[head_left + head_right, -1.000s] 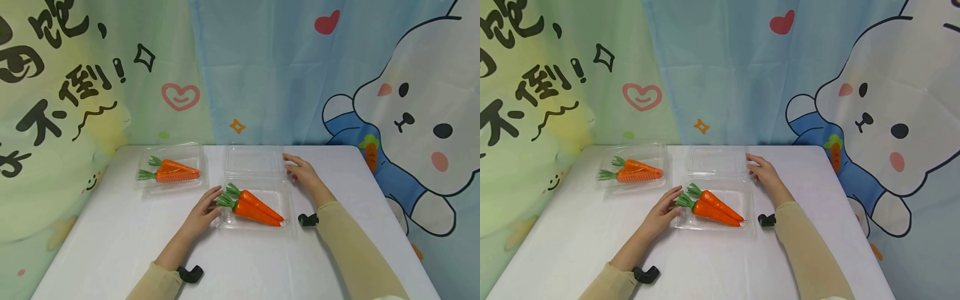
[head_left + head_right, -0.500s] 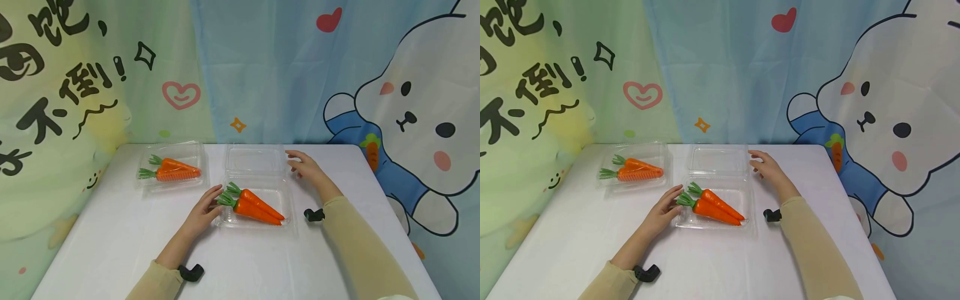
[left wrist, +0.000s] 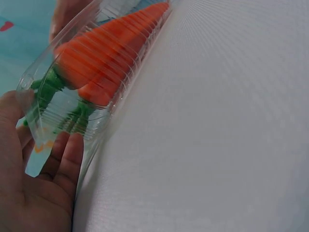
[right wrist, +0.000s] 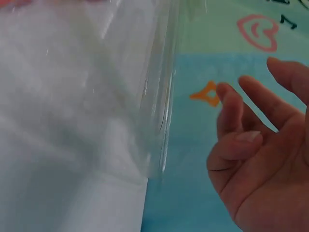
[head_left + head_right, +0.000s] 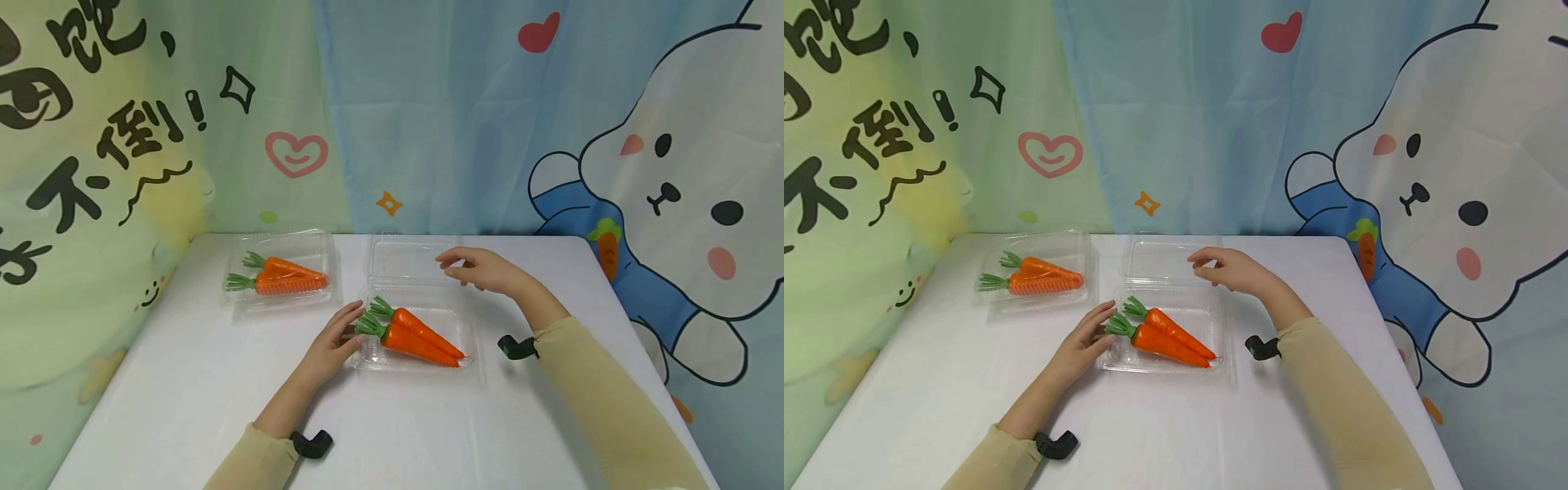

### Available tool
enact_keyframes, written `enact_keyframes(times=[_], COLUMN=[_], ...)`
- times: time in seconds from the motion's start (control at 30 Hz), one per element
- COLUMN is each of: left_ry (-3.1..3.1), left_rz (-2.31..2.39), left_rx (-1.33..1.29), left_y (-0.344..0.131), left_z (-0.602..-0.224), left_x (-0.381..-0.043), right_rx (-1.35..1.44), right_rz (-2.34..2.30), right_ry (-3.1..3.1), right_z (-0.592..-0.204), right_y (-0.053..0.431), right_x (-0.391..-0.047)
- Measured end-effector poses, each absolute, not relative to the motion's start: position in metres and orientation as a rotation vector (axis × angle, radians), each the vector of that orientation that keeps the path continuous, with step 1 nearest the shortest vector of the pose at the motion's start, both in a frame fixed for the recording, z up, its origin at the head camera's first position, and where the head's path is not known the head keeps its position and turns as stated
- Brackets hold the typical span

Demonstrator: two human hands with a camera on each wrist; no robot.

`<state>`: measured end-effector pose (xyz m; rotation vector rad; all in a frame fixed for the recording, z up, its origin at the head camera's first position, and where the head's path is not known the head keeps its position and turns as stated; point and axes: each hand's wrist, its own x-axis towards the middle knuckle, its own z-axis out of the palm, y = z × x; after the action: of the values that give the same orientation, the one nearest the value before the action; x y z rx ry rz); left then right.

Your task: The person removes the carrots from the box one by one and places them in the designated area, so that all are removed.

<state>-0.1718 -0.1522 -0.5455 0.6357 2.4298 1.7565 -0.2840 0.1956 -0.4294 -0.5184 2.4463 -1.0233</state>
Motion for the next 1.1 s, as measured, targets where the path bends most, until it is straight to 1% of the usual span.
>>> enact_keyframes(times=[0.17, 0.3, 0.77, 1.1], left_ry=[2.41, 2.396, 2.394, 2.408], left_rz=[1.773, 1.785, 1.807, 1.791], left_rx=[0.651, 0.646, 0.662, 0.675], left_y=[-0.152, -0.153, -0.154, -0.152], left_z=[-0.545, -0.545, -0.548, -0.547], left_x=[-0.172, -0.173, -0.174, -0.174], right_rx=[-0.603, -0.636, -0.6, -0.613], right_rz=[-0.923, -0.866, -0.742, -0.683], right_ry=[2.291, 2.197, 2.107, 2.109], right_z=[-0.431, -0.44, -0.468, -0.482], right_y=[0.173, 0.162, 0.136, 0.128], right_x=[-0.274, -0.272, -0.278, -0.277])
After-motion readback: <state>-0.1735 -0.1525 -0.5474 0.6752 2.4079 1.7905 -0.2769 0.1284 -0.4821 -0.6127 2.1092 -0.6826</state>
